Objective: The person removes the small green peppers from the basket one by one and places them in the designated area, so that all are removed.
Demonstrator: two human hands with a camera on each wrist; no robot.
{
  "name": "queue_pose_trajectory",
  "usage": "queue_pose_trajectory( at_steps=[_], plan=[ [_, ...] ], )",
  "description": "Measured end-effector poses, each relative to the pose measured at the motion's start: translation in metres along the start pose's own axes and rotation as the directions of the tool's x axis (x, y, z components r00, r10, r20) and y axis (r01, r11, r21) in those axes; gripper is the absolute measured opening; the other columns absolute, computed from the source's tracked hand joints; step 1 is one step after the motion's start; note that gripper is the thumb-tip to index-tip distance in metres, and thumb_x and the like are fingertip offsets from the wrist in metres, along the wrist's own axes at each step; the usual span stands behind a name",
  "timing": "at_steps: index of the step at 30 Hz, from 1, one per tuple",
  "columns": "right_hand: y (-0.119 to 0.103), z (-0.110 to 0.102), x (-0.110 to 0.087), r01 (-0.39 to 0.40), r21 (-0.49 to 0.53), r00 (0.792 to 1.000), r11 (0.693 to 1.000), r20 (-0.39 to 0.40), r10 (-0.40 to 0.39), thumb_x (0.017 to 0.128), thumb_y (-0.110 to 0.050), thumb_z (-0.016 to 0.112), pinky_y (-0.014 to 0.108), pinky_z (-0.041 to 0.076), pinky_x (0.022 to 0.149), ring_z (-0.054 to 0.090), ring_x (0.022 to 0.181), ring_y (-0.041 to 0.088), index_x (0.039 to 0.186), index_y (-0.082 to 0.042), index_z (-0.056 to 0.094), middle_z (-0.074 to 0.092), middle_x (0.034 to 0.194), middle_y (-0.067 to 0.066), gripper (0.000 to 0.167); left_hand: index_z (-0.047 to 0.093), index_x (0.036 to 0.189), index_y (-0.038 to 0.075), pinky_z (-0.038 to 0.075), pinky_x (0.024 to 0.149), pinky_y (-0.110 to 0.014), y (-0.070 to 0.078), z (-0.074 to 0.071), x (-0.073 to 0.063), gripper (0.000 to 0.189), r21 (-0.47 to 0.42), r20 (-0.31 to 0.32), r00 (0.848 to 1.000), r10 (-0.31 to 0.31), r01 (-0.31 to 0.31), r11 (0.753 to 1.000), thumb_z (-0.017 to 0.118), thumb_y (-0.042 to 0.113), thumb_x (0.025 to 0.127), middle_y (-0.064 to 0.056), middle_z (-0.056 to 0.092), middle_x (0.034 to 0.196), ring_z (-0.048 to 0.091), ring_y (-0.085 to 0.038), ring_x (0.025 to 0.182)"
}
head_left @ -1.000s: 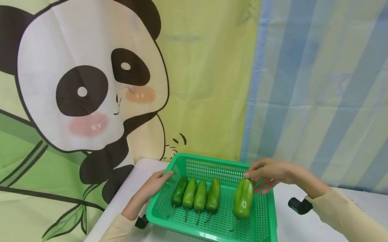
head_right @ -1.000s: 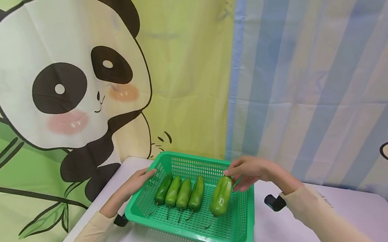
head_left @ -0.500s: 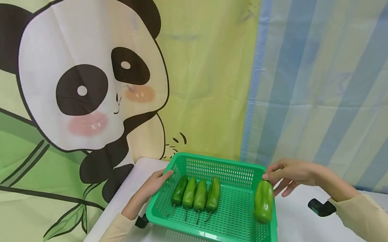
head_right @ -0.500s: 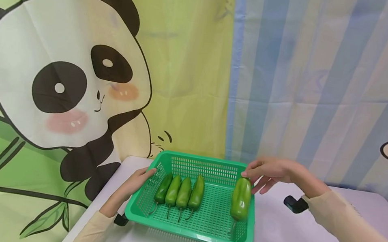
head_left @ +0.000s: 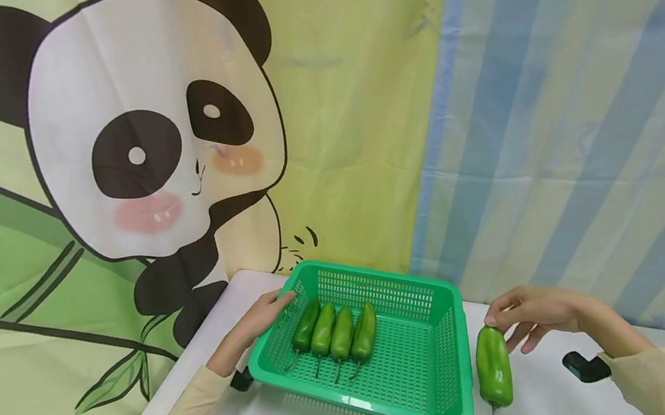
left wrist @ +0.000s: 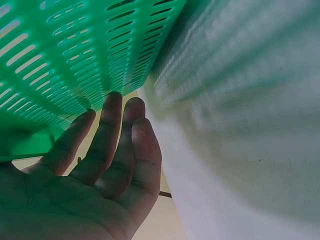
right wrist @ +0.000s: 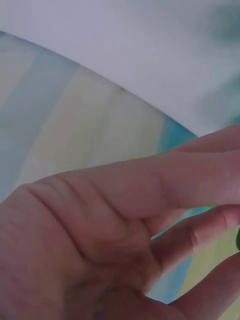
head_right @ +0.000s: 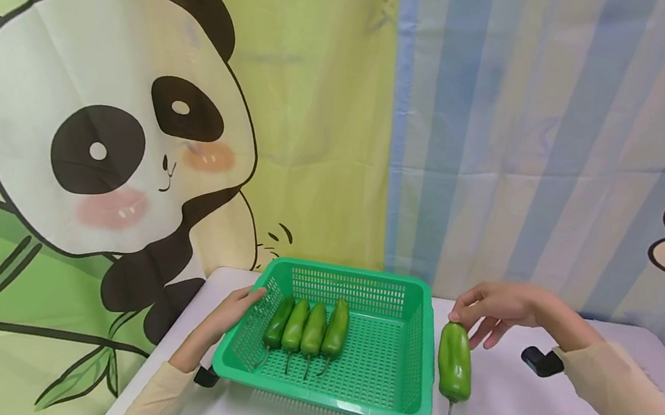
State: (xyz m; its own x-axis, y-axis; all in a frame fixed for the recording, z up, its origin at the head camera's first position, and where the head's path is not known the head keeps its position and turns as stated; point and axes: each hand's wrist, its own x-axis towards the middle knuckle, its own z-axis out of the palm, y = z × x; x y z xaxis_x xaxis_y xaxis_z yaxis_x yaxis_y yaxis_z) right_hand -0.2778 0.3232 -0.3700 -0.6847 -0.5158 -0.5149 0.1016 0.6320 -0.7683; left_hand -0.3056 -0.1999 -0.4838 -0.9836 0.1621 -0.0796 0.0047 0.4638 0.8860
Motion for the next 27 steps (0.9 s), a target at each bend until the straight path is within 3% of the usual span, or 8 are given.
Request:
queue_pose_trajectory(
  at_steps=[7, 15, 27],
  plan=[
    [0.037, 0.000, 0.013, -0.015, -0.039, 0.999, 0.999, -0.037, 0.013, 0.102, -0.027, 0.061, 0.038, 0.061, 0.071, 0.075, 0.091, 0.030, 0.109, -0.005, 0.067, 0.072, 0.097, 0.009, 0.024, 0.054, 0.144, 0.009, 0.056, 0.073, -0.031, 0.000, 0.000, 0.000, 0.055, -0.002, 0.000, 1.000, 0.002, -0.002, 1.000, 0.044, 0.048, 0.106, -0.011, 0.070, 0.106, 0.069, -0.016, 0.084],
    [0.065, -0.005, 0.028, -0.044, -0.077, 0.996, 0.996, -0.079, 0.038, 0.101, -0.027, 0.062, 0.035, 0.060, 0.068, 0.074, 0.087, 0.031, 0.108, -0.005, 0.069, 0.070, 0.093, 0.009, 0.024, 0.055, 0.142, 0.008, 0.058, 0.070, -0.032, 0.002, 0.000, 0.000, 0.052, -0.019, 0.008, 1.000, -0.003, 0.003, 1.000, 0.043, 0.044, 0.108, -0.013, 0.071, 0.102, 0.070, -0.017, 0.079],
    [0.080, -0.004, 0.048, -0.113, -0.198, 0.987, 0.974, -0.131, 0.088, 0.101, -0.027, 0.063, 0.039, 0.060, 0.073, 0.067, 0.087, 0.022, 0.097, -0.007, 0.067, 0.067, 0.089, 0.003, 0.020, 0.053, 0.145, 0.010, 0.059, 0.071, -0.032, 0.000, 0.000, 0.000, 0.054, -0.023, 0.015, 1.000, -0.011, 0.011, 1.000, 0.043, 0.047, 0.107, -0.014, 0.071, 0.105, 0.071, -0.018, 0.081]
  ],
)
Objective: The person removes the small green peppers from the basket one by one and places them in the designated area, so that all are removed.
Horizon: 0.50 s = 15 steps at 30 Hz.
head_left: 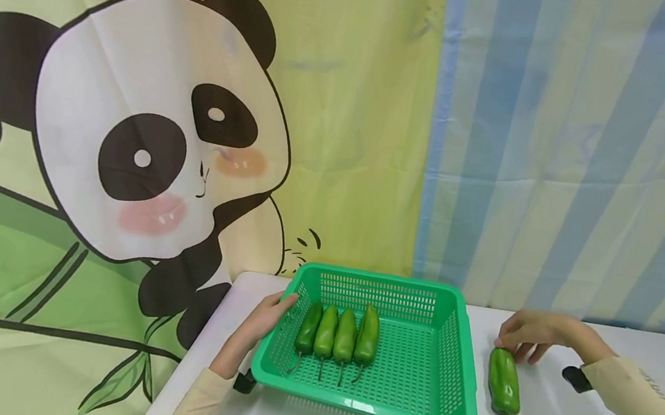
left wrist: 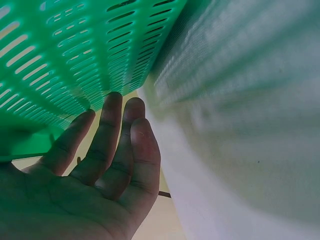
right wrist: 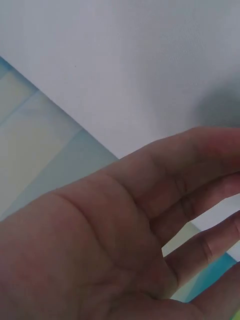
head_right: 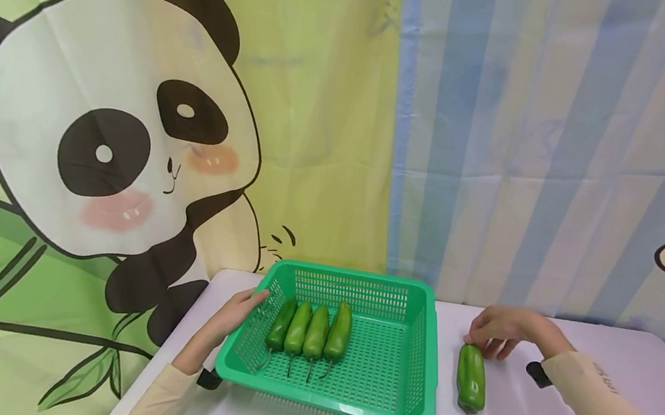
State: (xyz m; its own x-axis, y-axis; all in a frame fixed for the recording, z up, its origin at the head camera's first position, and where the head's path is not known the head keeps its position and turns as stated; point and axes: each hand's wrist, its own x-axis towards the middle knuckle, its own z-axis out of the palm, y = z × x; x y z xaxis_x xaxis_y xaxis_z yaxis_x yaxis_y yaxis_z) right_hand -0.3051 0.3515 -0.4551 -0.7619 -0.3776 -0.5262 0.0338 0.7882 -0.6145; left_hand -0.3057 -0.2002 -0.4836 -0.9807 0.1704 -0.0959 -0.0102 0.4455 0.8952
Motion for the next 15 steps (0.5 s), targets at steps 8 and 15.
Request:
queue_pose_trajectory(
  at_steps=[8, 15],
  plan=[
    [-0.0048, 0.0012, 0.0012, -0.029, -0.061, 0.999, 0.998, -0.029, 0.028, 0.100, -0.027, 0.062, 0.040, 0.060, 0.074, 0.067, 0.087, 0.021, 0.092, -0.008, 0.069, 0.066, 0.088, 0.003, 0.022, 0.052, 0.146, 0.009, 0.059, 0.071, -0.032, -0.0017, 0.0011, 0.0010, 0.057, -0.006, -0.006, 1.000, 0.014, -0.014, 1.000, 0.043, 0.049, 0.106, -0.014, 0.071, 0.106, 0.071, -0.018, 0.081],
    [-0.0068, 0.0009, 0.0013, -0.032, -0.080, 0.999, 0.996, -0.037, 0.029, 0.099, -0.027, 0.063, 0.040, 0.060, 0.073, 0.068, 0.086, 0.021, 0.096, -0.007, 0.069, 0.067, 0.088, 0.004, 0.021, 0.051, 0.147, 0.010, 0.057, 0.071, -0.031, -0.0023, 0.0003, 0.0002, 0.059, 0.010, -0.009, 1.000, 0.011, -0.011, 1.000, 0.044, 0.052, 0.105, -0.013, 0.070, 0.107, 0.070, -0.016, 0.082]
  ],
)
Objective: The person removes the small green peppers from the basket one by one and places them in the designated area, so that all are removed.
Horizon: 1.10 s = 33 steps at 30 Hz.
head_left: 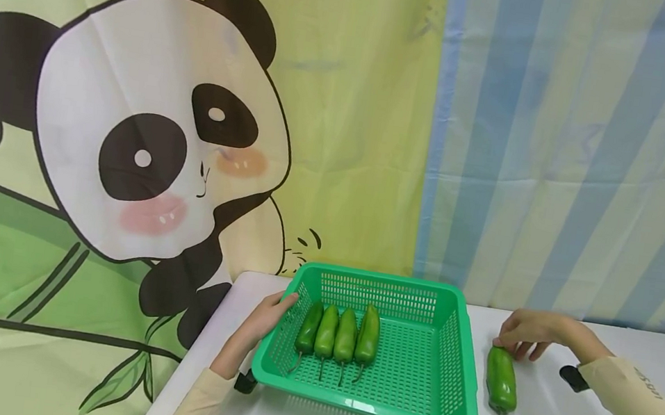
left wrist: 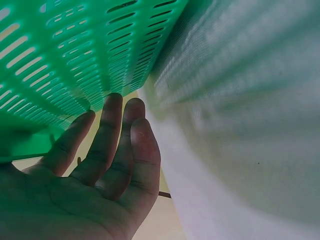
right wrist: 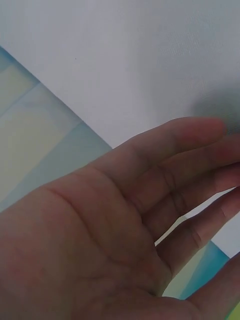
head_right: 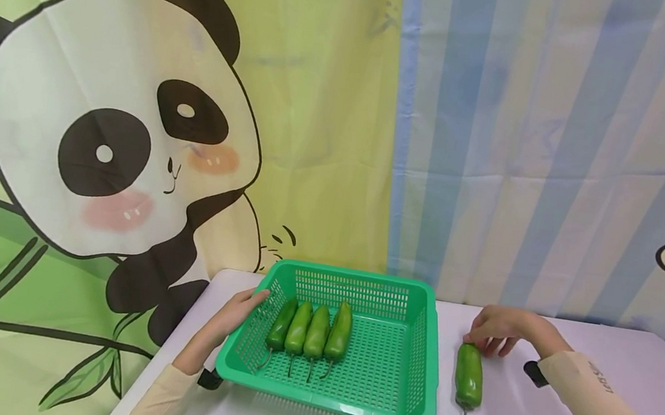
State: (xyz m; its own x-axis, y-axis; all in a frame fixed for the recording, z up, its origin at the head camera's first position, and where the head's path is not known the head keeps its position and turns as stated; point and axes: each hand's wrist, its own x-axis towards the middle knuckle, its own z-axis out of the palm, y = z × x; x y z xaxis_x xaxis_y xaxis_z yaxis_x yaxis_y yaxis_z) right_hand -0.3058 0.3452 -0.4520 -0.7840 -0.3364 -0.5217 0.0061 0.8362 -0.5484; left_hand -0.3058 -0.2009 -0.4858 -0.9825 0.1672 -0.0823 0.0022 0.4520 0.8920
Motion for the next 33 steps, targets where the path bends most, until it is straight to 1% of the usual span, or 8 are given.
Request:
queue_pose_trajectory(
  at_steps=[8, 13, 22, 27, 33],
  plan=[
    [-0.004, -0.005, -0.004, 0.007, -0.024, 1.000, 1.000, -0.007, -0.007, 0.098, -0.030, 0.064, 0.040, 0.059, 0.074, 0.067, 0.087, 0.021, 0.100, -0.007, 0.069, 0.067, 0.092, 0.007, 0.024, 0.051, 0.146, 0.010, 0.058, 0.071, -0.032, 0.000, 0.000, 0.000, 0.057, -0.003, 0.000, 1.000, -0.001, 0.001, 1.000, 0.044, 0.049, 0.106, -0.013, 0.070, 0.108, 0.070, -0.017, 0.083],
    [-0.007, -0.013, -0.006, 0.001, -0.029, 1.000, 1.000, -0.011, -0.001, 0.097, -0.033, 0.065, 0.043, 0.058, 0.076, 0.068, 0.093, 0.024, 0.102, -0.006, 0.069, 0.067, 0.098, 0.008, 0.027, 0.053, 0.145, 0.010, 0.057, 0.072, -0.032, 0.002, 0.000, -0.001, 0.056, -0.015, 0.001, 1.000, 0.003, -0.003, 1.000, 0.044, 0.049, 0.106, -0.013, 0.070, 0.107, 0.069, -0.018, 0.084],
    [-0.023, -0.027, -0.012, 0.071, 0.027, 0.997, 0.997, 0.023, -0.072, 0.100, -0.031, 0.063, 0.052, 0.057, 0.087, 0.067, 0.110, 0.034, 0.121, -0.001, 0.067, 0.068, 0.116, 0.014, 0.037, 0.054, 0.144, 0.012, 0.056, 0.072, -0.031, 0.003, 0.000, -0.001, 0.055, -0.023, 0.003, 1.000, 0.000, 0.001, 1.000, 0.044, 0.051, 0.106, -0.012, 0.070, 0.106, 0.069, -0.018, 0.084],
    [-0.035, -0.031, -0.019, 0.104, 0.053, 0.995, 0.993, 0.005, -0.104, 0.100, -0.033, 0.063, 0.049, 0.058, 0.088, 0.065, 0.114, 0.034, 0.124, -0.004, 0.066, 0.067, 0.123, 0.014, 0.038, 0.053, 0.145, 0.011, 0.057, 0.071, -0.032, 0.002, 0.000, -0.001, 0.055, -0.018, 0.001, 1.000, 0.002, -0.002, 1.000, 0.043, 0.048, 0.106, -0.013, 0.070, 0.107, 0.069, -0.018, 0.084],
    [-0.051, -0.032, -0.025, 0.113, 0.054, 0.994, 0.992, -0.012, -0.112, 0.099, -0.038, 0.064, 0.047, 0.058, 0.088, 0.065, 0.112, 0.028, 0.127, -0.006, 0.064, 0.068, 0.122, 0.007, 0.043, 0.053, 0.145, 0.011, 0.058, 0.071, -0.033, 0.002, 0.000, -0.001, 0.055, -0.028, 0.003, 1.000, 0.005, -0.005, 1.000, 0.044, 0.048, 0.106, -0.014, 0.070, 0.106, 0.070, -0.019, 0.083]
  ],
)
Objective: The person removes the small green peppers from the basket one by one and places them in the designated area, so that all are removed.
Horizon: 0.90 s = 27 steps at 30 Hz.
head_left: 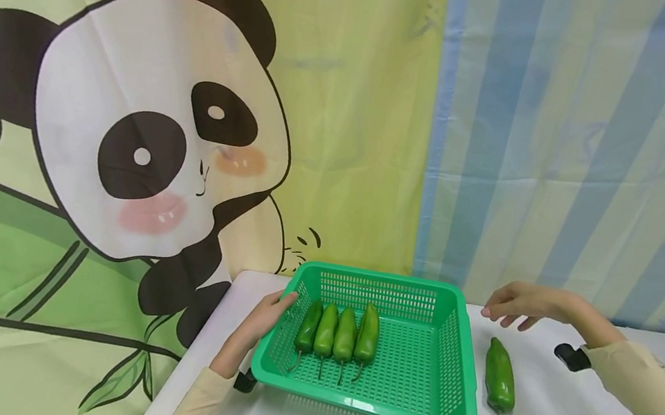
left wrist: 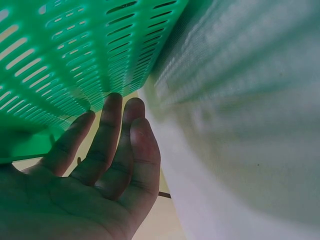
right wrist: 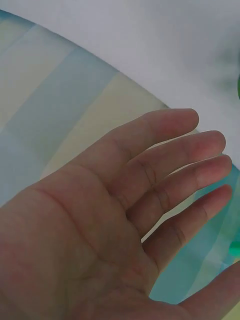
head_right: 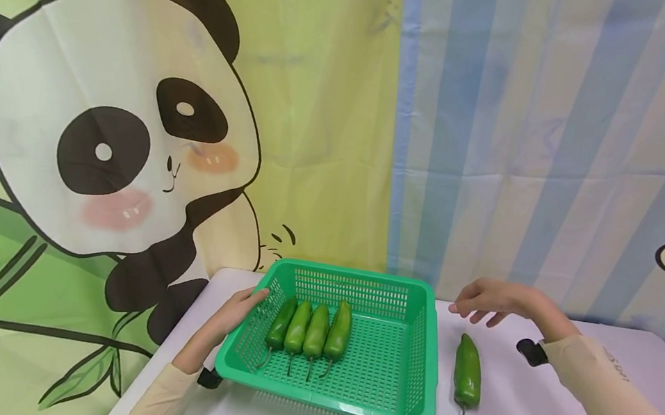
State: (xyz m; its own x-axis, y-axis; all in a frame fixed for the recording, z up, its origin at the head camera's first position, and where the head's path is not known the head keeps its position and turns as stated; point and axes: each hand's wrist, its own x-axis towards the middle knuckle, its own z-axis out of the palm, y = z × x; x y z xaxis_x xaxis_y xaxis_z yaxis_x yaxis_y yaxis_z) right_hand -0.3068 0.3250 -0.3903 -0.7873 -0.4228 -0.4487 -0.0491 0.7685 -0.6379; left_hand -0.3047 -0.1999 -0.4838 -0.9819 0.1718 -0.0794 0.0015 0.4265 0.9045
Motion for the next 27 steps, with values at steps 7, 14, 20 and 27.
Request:
queue_pose_trajectory(
  at_steps=[7, 14, 20, 27],
  plan=[
    [-0.016, -0.005, -0.003, 0.053, 0.014, 0.999, 0.999, -0.001, -0.053, 0.100, -0.037, 0.062, 0.045, 0.057, 0.090, 0.063, 0.112, 0.023, 0.131, -0.008, 0.063, 0.066, 0.125, 0.007, 0.042, 0.051, 0.146, 0.008, 0.058, 0.073, -0.033, -0.002, 0.001, 0.000, 0.055, -0.005, 0.004, 1.000, 0.004, -0.004, 1.000, 0.043, 0.047, 0.107, -0.017, 0.069, 0.110, 0.071, -0.023, 0.088],
    [-0.039, -0.007, -0.003, 0.126, 0.040, 0.992, 0.991, -0.005, -0.126, 0.103, -0.037, 0.058, 0.047, 0.055, 0.095, 0.061, 0.118, 0.027, 0.140, -0.003, 0.054, 0.062, 0.132, 0.013, 0.051, 0.047, 0.148, 0.002, 0.058, 0.072, -0.034, 0.017, -0.003, -0.010, 0.052, -0.034, 0.032, 0.999, -0.004, 0.005, 0.999, 0.041, 0.037, 0.110, -0.025, 0.067, 0.112, 0.071, -0.033, 0.092],
    [-0.061, 0.002, 0.003, 0.152, 0.106, 0.988, 0.983, 0.011, -0.154, 0.103, -0.037, 0.058, 0.045, 0.055, 0.097, 0.058, 0.127, 0.033, 0.145, 0.001, 0.048, 0.056, 0.142, 0.020, 0.058, 0.047, 0.148, 0.003, 0.058, 0.073, -0.033, 0.032, -0.005, -0.022, 0.051, -0.040, 0.042, 0.999, 0.000, 0.002, 0.999, 0.042, 0.035, 0.109, -0.026, 0.067, 0.114, 0.071, -0.034, 0.093],
    [-0.085, 0.018, 0.016, 0.141, 0.150, 0.989, 0.979, 0.030, -0.147, 0.101, -0.036, 0.062, 0.044, 0.055, 0.097, 0.058, 0.127, 0.035, 0.144, 0.001, 0.049, 0.052, 0.146, 0.021, 0.059, 0.048, 0.148, 0.003, 0.055, 0.072, -0.030, 0.030, -0.003, -0.021, 0.050, -0.035, 0.017, 1.000, 0.009, -0.008, 0.999, 0.043, 0.034, 0.109, -0.023, 0.068, 0.112, 0.070, -0.028, 0.090]
  ],
)
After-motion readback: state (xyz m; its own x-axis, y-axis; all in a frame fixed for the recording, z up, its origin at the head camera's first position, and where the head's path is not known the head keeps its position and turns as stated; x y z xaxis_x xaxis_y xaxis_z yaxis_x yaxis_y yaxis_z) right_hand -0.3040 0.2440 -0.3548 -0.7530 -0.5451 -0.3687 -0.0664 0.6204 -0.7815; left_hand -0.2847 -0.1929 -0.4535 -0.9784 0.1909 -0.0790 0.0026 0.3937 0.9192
